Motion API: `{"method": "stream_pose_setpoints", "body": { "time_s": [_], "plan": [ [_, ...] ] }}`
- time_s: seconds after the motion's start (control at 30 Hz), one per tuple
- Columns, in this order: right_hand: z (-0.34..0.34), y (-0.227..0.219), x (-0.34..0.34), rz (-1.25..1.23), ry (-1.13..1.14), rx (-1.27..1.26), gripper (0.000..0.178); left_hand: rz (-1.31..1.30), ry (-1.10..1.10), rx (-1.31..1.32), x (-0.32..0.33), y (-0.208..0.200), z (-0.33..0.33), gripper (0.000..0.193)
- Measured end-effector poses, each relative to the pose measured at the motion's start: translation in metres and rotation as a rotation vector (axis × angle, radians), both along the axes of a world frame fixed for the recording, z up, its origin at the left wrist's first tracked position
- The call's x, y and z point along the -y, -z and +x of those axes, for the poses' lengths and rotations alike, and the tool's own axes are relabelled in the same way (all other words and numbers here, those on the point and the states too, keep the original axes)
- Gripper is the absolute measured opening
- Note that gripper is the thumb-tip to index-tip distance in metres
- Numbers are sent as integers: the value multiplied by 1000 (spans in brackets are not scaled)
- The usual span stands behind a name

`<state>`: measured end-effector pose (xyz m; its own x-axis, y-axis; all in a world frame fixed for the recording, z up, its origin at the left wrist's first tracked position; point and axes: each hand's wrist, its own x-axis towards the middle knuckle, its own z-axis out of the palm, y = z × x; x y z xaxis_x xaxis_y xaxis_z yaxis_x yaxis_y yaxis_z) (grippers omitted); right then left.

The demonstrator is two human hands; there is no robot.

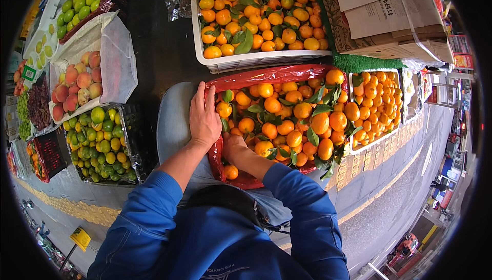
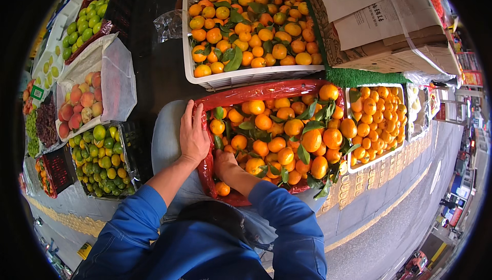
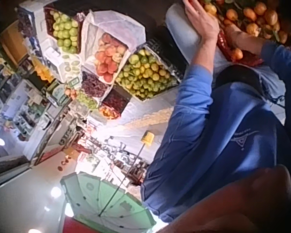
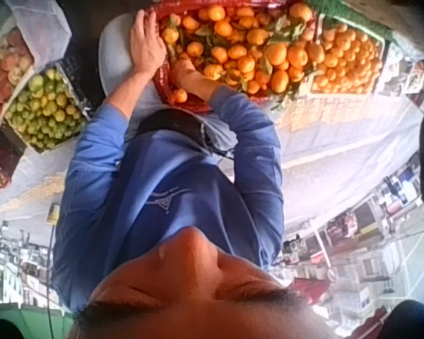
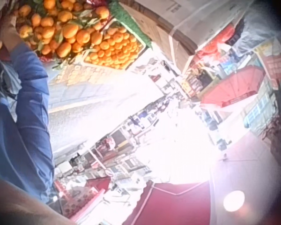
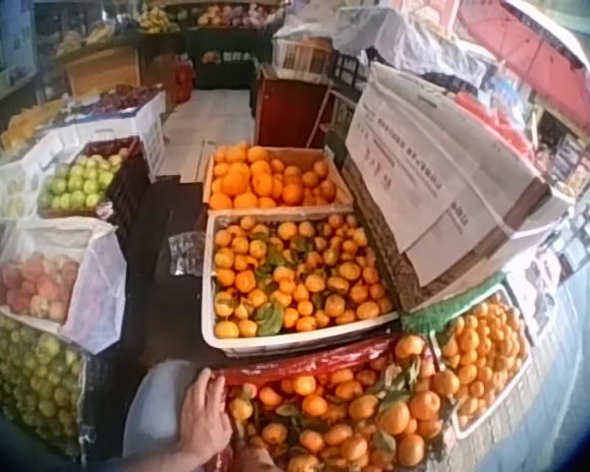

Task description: The person selects multiple oranges from a crate, then moves to another crate and selects several persimmons. The person places the persimmons into a plastic bag and weighs them on a scale.

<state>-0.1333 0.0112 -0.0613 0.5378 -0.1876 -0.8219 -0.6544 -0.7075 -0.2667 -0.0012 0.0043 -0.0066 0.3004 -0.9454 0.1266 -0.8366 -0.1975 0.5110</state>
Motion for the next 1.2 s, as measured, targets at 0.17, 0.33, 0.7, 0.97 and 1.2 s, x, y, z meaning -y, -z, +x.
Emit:
{"method": "stream_pose_setpoints", "body": {
  "time_s": [0.17,0.33,0.7,0.97,1.2],
  "plan": [
    [-7,-4,-15,11,446,-41,39,-19,3,0,0,0,0,73],
    [-8,-14,-8,33,-138,-39,35,-14,-1,5,1,1,-1,72],
    [-15,-56,16,64,-182,5,47,-13,-1,6,0,0,-1,73],
    [-72,-117,58,675,1312,650,48,-66,25,-15,0,-2,1,73],
    [-68,-159,42,111,1082,1017,76,-49,-3,1,2,-1,-2,67]
  ]
}}
